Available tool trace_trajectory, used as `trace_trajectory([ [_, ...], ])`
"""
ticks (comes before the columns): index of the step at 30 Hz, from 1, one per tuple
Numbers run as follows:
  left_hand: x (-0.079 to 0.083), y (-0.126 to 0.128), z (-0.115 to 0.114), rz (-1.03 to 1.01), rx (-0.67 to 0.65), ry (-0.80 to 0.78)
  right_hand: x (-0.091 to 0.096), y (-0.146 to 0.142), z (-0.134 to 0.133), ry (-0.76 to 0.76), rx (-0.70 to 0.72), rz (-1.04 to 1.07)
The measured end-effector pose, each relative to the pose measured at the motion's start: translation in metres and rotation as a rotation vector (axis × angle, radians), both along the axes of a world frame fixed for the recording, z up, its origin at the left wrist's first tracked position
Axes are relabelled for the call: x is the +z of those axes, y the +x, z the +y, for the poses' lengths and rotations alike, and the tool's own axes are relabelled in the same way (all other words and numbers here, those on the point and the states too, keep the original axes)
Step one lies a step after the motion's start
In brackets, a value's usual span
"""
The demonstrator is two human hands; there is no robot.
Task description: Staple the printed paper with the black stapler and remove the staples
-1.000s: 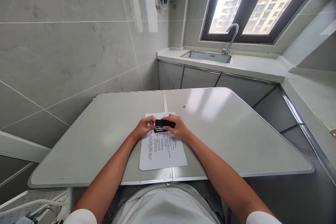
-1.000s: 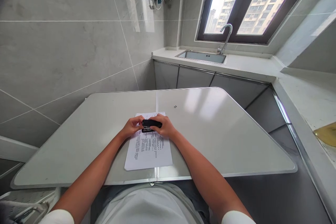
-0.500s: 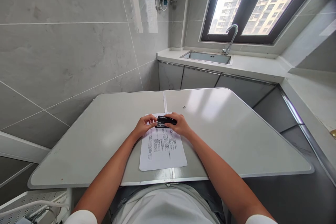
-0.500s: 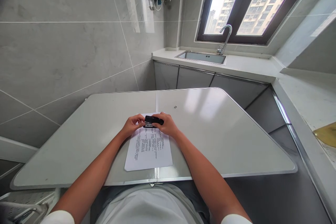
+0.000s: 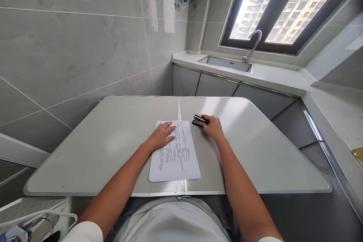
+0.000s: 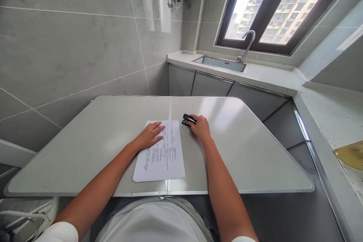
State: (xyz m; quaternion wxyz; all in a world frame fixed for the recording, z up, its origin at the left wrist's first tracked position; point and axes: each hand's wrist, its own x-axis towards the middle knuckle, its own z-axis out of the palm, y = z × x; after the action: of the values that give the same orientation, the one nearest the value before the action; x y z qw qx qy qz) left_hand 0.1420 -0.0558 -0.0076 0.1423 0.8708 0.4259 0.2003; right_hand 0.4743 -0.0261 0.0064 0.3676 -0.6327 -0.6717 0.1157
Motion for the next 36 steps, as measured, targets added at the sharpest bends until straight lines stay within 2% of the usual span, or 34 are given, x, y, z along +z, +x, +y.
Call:
trace_trajectory([
  [5,-0.008,-0.002,0.002,0.076,-0.009,-0.031,-0.003,0.001,0.001,-0.053,0.22,0.039],
  [12,-0.003,-0.004,-0.001,0.019,-0.008,0.008,0.005,-0.008,-0.005,-0.113,0.391,0.074],
  [18,0.004,0.002,-0.01,0.021,-0.11,-0.012,0.009,-0.024,-0.012,-0.024,0.459,0.006],
  [22,0.005,0.006,-0.013,-0.02,-0.097,0.006,0.01,-0.03,-0.014,0.034,0.506,0.012],
  [36,0.005,0.014,-0.016,-0.022,-0.068,0.015,0.007,-0.037,-0.015,0.023,0.476,-0.056],
])
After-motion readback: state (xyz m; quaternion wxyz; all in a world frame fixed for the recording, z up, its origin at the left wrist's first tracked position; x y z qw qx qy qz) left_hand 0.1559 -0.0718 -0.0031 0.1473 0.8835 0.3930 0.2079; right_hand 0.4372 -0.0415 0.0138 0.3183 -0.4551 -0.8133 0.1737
